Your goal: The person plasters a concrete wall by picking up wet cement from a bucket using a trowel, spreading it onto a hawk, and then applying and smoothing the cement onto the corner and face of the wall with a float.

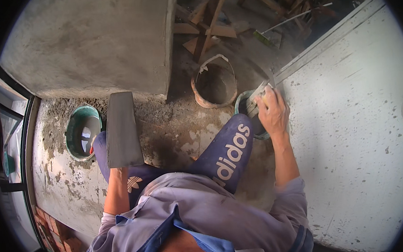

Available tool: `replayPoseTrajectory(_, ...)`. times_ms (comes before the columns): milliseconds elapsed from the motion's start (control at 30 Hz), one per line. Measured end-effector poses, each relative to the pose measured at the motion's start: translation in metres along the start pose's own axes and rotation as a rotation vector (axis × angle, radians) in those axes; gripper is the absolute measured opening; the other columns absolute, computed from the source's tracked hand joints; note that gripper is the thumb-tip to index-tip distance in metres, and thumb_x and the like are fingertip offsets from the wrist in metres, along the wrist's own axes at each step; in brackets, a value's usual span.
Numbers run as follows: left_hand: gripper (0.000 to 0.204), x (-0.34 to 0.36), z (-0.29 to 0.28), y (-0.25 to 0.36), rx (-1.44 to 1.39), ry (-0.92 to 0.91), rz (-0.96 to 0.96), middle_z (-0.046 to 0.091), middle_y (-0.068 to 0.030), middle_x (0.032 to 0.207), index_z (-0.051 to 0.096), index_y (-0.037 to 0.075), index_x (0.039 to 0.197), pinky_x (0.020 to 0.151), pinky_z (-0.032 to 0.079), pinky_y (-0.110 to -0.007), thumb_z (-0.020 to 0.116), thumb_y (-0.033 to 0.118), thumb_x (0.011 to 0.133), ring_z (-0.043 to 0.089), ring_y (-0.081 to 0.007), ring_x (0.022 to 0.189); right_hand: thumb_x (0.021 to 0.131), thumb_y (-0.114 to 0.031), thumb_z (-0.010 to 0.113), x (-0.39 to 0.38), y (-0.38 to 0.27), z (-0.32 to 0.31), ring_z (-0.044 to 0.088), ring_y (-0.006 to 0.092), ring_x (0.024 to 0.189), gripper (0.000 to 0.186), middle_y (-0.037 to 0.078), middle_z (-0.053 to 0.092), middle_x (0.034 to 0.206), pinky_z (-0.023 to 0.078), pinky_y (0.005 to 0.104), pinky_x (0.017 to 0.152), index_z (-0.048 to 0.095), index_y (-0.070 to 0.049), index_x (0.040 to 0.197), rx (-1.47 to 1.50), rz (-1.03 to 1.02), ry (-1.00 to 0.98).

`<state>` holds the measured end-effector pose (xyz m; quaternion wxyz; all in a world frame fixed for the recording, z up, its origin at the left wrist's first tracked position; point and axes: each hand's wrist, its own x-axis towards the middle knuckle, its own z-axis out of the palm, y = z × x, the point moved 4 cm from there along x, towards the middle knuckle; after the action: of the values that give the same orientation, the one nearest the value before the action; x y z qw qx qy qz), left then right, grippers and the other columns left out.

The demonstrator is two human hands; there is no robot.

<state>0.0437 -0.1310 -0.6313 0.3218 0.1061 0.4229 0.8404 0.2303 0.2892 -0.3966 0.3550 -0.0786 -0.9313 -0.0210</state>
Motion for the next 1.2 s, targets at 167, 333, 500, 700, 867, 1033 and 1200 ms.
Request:
replayPoseTrajectory(167, 0.041, -0.001, -0.053, -0.049, 0.384, 0.053, 0.152, 0.059, -0.0114, 0.134, 0.048, 0.004, 0.142, 0.102, 0.05, -0.036, 0.047, 0.022, 0.105, 0.059, -0.0231, 0.12, 0.091, -0.023, 0.068, -0.018, 0.099, 0.068, 0.066, 0.0422, 0.093, 0.037, 0.022, 0.067, 0.107, 0.053, 0.0504, 0.082, 0.06, -0.003, 0.12, -0.349, 0.342, -0.626)
replayPoseTrajectory(333, 0.043, -0.011, -0.071, -0.053, 0.672, 0.032, 0.303, 0.058, -0.0128, 0.136, 0.048, 0.003, 0.143, 0.103, 0.05, -0.036, 0.049, 0.022, 0.104, 0.059, -0.024, 0.122, 0.089, -0.023, 0.067, -0.009, 0.062, 0.089, 0.069, 0.0368, 0.093, 0.028, 0.017, 0.07, 0.101, 0.054, 0.0475, 0.081, 0.061, -0.007, 0.111, -0.271, 0.152, -0.648)
replayPoseTrajectory(500, 0.042, -0.012, -0.109, -0.071, 0.09, -0.054, 0.148, 0.056, -0.0138, 0.139, 0.046, 0.002, 0.144, 0.104, 0.05, -0.038, 0.046, 0.019, 0.106, 0.057, -0.0244, 0.125, 0.085, -0.02, 0.068, -0.034, 0.081, 0.193, 0.068, 0.035, 0.089, 0.022, 0.013, 0.068, 0.094, 0.053, 0.0479, 0.077, 0.062, -0.009, 0.102, -0.26, -0.101, -0.677)
replayPoseTrajectory(700, 0.045, -0.031, -0.089, -0.049, 2.047, 0.043, 0.451, 0.057, -0.015, 0.138, 0.049, 0.003, 0.142, 0.108, 0.046, -0.041, 0.051, 0.02, 0.101, 0.056, -0.0284, 0.127, 0.091, -0.016, 0.057, -0.036, 0.066, 0.244, 0.067, 0.0256, 0.1, 0.015, 0.008, 0.068, 0.104, 0.047, 0.0421, 0.083, 0.069, -0.014, 0.099, -0.376, -0.128, -0.631)
replayPoseTrajectory(867, 0.045, -0.019, -0.02, -0.012, 1.966, -0.02, 0.563, 0.058, -0.0145, 0.137, 0.05, 0.002, 0.141, 0.106, 0.047, -0.039, 0.054, 0.019, 0.099, 0.058, -0.0276, 0.123, 0.09, -0.018, 0.057, -0.038, 0.069, 0.252, 0.063, 0.0248, 0.101, 0.018, 0.007, 0.066, 0.101, 0.042, 0.0433, 0.085, 0.071, -0.015, 0.1, -0.387, -0.132, -0.635)
replayPoseTrajectory(1033, 0.046, -0.021, -0.016, -0.008, 1.84, 0.002, 0.548, 0.058, -0.0145, 0.137, 0.049, 0.002, 0.142, 0.109, 0.045, -0.04, 0.053, 0.02, 0.1, 0.057, -0.028, 0.125, 0.09, -0.019, 0.057, -0.039, 0.063, 0.267, 0.063, 0.0235, 0.1, 0.019, 0.007, 0.066, 0.103, 0.042, 0.044, 0.086, 0.072, -0.015, 0.1, -0.394, -0.124, -0.652)
replayPoseTrajectory(1200, 0.046, -0.012, -0.014, -0.012, 1.768, -0.01, 0.516, 0.057, -0.0146, 0.139, 0.047, 0.002, 0.143, 0.11, 0.045, -0.039, 0.052, 0.02, 0.101, 0.057, -0.028, 0.126, 0.09, -0.021, 0.06, -0.046, 0.071, 0.27, 0.064, 0.0228, 0.102, 0.016, 0.007, 0.066, 0.106, 0.043, 0.0454, 0.087, 0.072, -0.016, 0.1, -0.329, -0.015, -0.657)
